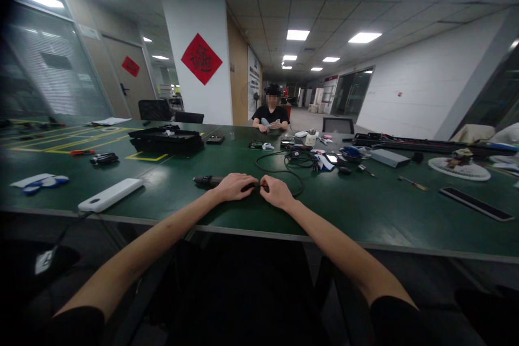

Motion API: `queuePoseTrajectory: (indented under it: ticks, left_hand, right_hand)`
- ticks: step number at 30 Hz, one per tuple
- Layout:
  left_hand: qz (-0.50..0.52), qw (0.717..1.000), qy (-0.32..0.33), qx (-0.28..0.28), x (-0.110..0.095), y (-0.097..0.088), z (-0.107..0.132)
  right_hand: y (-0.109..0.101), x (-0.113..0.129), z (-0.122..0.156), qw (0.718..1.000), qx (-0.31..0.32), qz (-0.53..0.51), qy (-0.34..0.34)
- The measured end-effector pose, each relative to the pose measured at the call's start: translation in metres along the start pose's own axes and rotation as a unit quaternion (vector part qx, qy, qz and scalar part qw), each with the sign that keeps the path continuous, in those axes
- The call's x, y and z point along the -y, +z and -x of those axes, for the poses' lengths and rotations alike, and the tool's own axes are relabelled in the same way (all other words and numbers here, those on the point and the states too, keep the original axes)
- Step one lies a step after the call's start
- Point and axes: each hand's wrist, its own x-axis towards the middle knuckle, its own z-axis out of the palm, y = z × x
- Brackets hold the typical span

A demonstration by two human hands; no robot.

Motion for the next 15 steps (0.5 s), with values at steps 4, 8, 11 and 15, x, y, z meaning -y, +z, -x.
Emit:
queuePoseTrajectory:
  ticks: [4, 8, 11, 15]
  left_hand:
    - [0.001, 1.0, -0.005, 0.002, -0.0003, -0.001, -0.0004]
    - [0.003, 1.0, -0.004, 0.002, -0.0006, -0.0019, -0.0002]
    - [0.002, 1.0, 0.003, 0.004, -0.0011, -0.0024, 0.0001]
    - [0.005, 1.0, -0.017, 0.004, -0.0023, -0.0036, -0.0001]
  right_hand:
    - [-0.0004, -0.0002, 0.0002, 1.0, 0.001, 0.003, -0.002]
    - [-0.0004, 0.0001, 0.0003, 1.0, -0.002, 0.004, -0.001]
    - [-0.0008, 0.0009, 0.0003, 1.0, 0.0, 0.003, -0.001]
    - [-0.0019, 0.0022, 0.0001, 1.0, 0.0, 0.007, 0.0]
